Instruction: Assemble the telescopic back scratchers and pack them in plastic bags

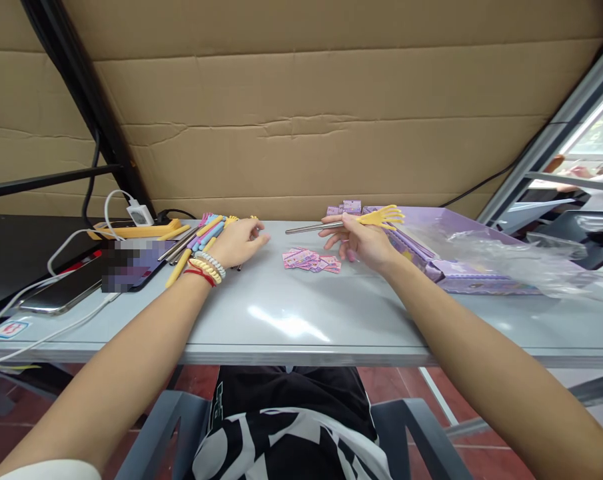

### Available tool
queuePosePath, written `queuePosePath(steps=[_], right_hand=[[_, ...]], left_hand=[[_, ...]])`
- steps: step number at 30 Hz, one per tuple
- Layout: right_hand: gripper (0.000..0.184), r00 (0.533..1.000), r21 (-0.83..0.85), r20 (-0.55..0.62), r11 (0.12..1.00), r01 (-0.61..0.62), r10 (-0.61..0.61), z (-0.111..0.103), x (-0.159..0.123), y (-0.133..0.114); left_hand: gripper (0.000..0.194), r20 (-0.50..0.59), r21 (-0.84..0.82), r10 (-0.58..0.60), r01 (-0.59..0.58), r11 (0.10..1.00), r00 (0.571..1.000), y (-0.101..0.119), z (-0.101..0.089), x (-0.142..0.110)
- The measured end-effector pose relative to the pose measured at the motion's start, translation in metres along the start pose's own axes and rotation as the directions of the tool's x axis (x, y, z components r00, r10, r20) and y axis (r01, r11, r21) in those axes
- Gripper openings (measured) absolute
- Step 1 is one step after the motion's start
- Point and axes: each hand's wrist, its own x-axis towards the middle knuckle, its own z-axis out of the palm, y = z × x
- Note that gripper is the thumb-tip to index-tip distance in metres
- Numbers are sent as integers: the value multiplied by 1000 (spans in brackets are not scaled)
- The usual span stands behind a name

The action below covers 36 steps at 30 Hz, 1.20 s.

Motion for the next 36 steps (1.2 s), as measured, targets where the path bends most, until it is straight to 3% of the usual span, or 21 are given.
queuePosePath(steps=[5, 10, 14, 19, 22, 25, 28, 34, 36], right_hand=[[50, 990, 43, 134, 998, -51, 45, 13, -3, 2], [54, 968, 36, 251, 999, -38, 28, 28, -3, 6], [49, 996, 143, 6, 986, 88, -90, 25, -2, 2], [43, 951, 170, -285, 970, 173, -120, 2, 2, -11], [43, 832, 222, -534, 924, 311, -152, -19, 6, -22], [41, 704, 228, -699, 895, 383, -123, -43, 7, -34], [41, 528, 224, -847, 864, 452, -57, -66, 3, -45], [42, 251, 229, -963, 794, 563, 99, -103, -11, -59], [44, 191, 227, -971, 798, 558, 143, -112, -15, -61]], left_hand=[[47, 40, -153, 205, -196, 969, 978, 32, 15, -6], [47, 36, -84, 303, -299, 951, 952, 51, 27, -10], [49, -7, 41, 253, -252, 967, 968, 51, 21, -12], [49, -39, 275, 115, -100, 956, 993, 31, -1, -6], [43, -129, 310, 50, -8, 951, 990, 7, -18, -1], [39, -195, 353, 8, 63, 934, 981, -21, -35, 1], [41, -277, 342, -126, 220, 914, 953, -46, -48, -2], [41, -278, 249, -315, 385, 889, 907, -80, -58, -9], [42, -261, 228, -337, 397, 889, 905, -84, -57, -8]])
